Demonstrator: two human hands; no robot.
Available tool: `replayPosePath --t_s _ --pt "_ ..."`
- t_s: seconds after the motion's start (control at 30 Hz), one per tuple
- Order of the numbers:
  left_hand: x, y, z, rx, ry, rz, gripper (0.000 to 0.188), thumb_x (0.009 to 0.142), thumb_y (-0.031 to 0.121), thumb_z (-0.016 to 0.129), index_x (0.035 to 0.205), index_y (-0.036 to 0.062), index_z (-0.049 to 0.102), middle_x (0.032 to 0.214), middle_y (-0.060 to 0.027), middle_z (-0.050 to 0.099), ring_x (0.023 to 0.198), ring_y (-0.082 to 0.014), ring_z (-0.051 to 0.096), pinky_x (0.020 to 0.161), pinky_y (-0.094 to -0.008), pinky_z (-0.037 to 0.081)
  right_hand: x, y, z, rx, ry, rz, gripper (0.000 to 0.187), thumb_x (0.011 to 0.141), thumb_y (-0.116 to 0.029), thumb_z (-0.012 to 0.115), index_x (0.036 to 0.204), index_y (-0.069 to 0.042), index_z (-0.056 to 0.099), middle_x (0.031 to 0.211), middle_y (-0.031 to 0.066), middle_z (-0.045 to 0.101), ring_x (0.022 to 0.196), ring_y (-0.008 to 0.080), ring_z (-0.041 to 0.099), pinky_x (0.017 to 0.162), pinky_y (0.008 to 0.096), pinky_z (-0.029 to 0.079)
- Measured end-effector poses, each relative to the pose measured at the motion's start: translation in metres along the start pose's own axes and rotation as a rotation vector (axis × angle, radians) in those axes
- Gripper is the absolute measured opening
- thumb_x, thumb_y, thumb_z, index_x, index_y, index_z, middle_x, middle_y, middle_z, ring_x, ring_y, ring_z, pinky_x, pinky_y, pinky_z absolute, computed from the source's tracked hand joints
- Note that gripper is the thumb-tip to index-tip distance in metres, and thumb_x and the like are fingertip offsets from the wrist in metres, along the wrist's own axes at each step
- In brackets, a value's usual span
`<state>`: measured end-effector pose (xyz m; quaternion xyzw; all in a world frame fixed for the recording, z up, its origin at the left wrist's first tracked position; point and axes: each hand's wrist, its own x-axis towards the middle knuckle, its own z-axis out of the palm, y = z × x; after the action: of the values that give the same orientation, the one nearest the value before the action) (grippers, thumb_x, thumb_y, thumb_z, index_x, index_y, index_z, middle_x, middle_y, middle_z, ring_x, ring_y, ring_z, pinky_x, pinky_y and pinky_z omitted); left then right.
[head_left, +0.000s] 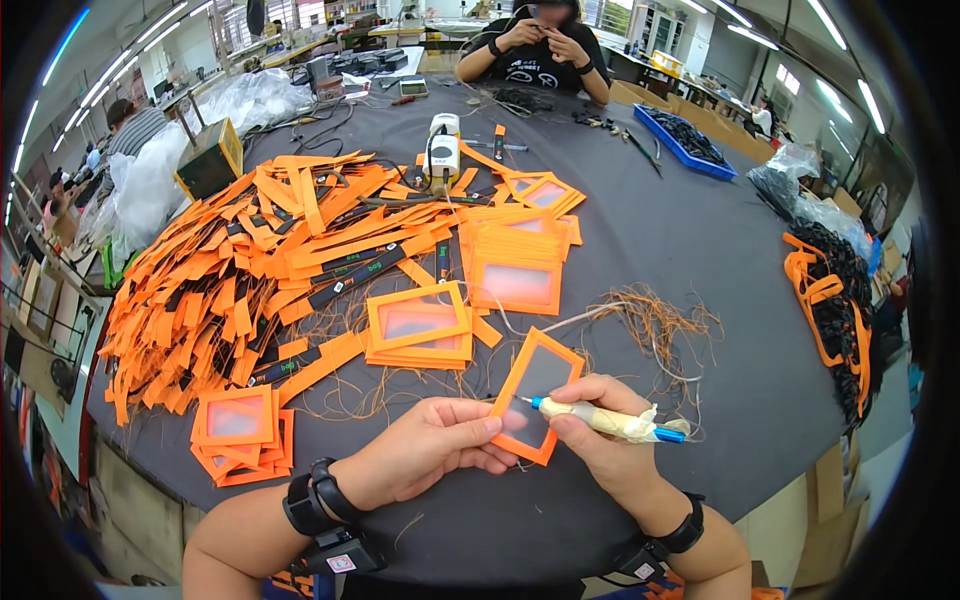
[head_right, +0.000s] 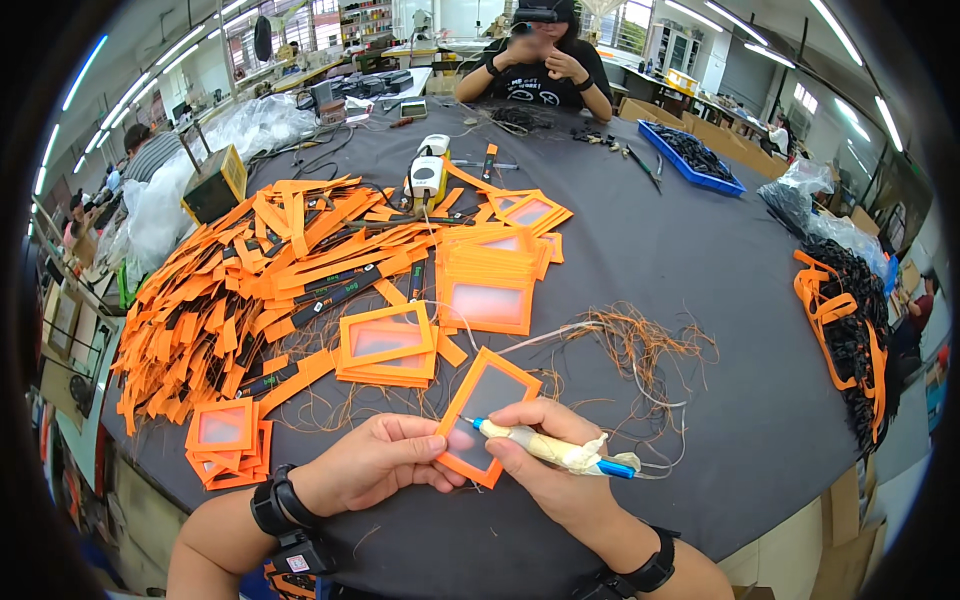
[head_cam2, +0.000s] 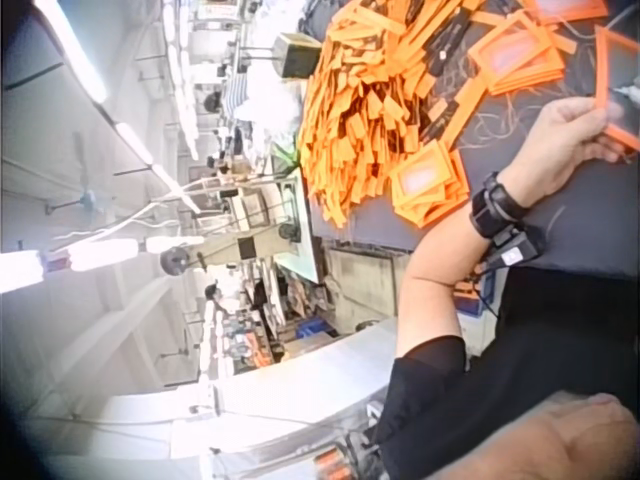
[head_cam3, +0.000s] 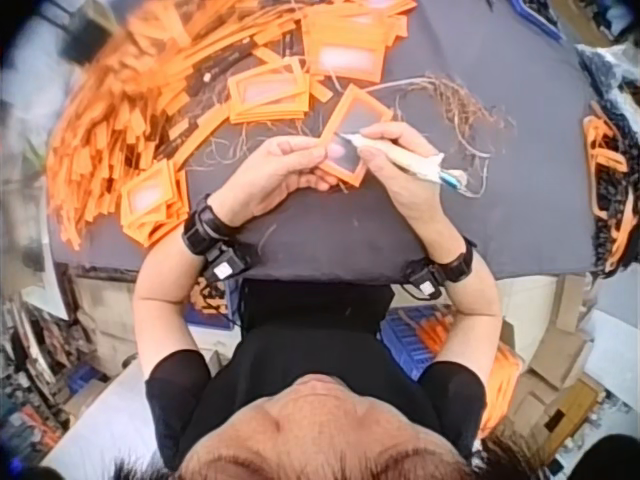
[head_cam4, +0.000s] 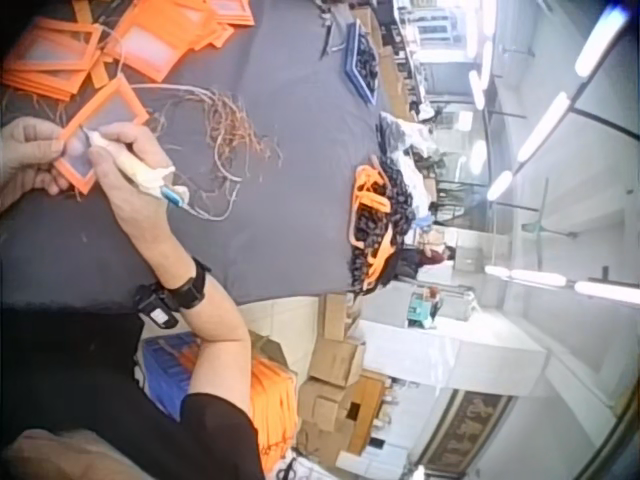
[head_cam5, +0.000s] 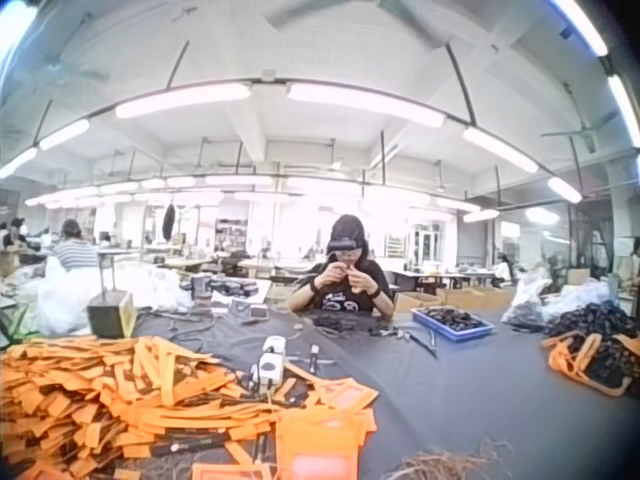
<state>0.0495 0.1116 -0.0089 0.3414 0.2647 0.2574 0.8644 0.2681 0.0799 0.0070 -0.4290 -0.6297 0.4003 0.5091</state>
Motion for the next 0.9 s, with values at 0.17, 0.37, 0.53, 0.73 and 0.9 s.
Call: replayPosePath --t_s 0.17,0.37,0.53,0.73,0.9 --pt "0.0004 -0.0001 -0.0007 -0.006 -0.006 0.0 0.032 0.096 0.018 0.052 0.12 -0.0037 0.056 0.106 -0.0136 0.063 0.092 -0.0176 0.063 0.084 -0.0281 0.052 0.0005 -0.0004 0.0001 -0.003 -0.006 0.001 0.017 0.082 -0.007 0.069 0.098 -0.001 0.062 0.089 0.0058 0.064 0.079 0.0094 0.06 0.069 0.022 0.047" --pt "0.0006 0.0001 -0.0007 -0.009 -0.002 0.0 0.031 0.097 0.017 0.051 0.119 -0.0033 0.057 0.105 -0.0133 0.064 0.091 -0.0163 0.063 0.083 -0.0274 0.052 -0.0005 0.0013 -0.0002 0.072 -0.032 0.033 0.018 0.083 -0.007 0.069 0.097 -0.001 0.062 0.09 0.0067 0.065 0.08 0.0091 0.06 0.07 0.0218 0.047" --pt "0.0008 -0.001 -0.0016 -0.022 -0.004 0.004 0.031 0.097 0.017 0.051 0.12 -0.0028 0.057 0.105 -0.0131 0.064 0.09 -0.0159 0.063 0.083 -0.0271 0.052 -0.0002 0.0004 -0.0018 0.028 -0.063 0.023 0.018 0.083 -0.007 0.069 0.097 0.0 0.061 0.091 0.0068 0.065 0.081 0.009 0.06 0.07 0.0216 0.047" --pt "0.0013 -0.0017 -0.0019 -0.024 -0.015 0.01 0.031 0.097 0.017 0.051 0.119 -0.0028 0.057 0.104 -0.0127 0.064 0.09 -0.0155 0.063 0.083 -0.027 0.052 -0.0002 0.0005 -0.0018 0.013 -0.043 0.017 0.018 0.083 -0.007 0.069 0.098 -0.001 0.062 0.091 0.0071 0.065 0.08 0.0094 0.061 0.069 0.0217 0.047" --pt "0.001 -0.001 -0.0011 -0.002 -0.007 0.009 0.031 0.097 0.018 0.051 0.119 -0.0025 0.057 0.104 -0.0125 0.064 0.09 -0.0155 0.063 0.083 -0.0268 0.052 0.0009 -0.0004 -0.001 0.003 -0.031 -0.002 0.017 0.083 -0.007 0.069 0.098 -0.001 0.062 0.091 0.0075 0.065 0.08 0.0098 0.061 0.07 0.0218 0.048"
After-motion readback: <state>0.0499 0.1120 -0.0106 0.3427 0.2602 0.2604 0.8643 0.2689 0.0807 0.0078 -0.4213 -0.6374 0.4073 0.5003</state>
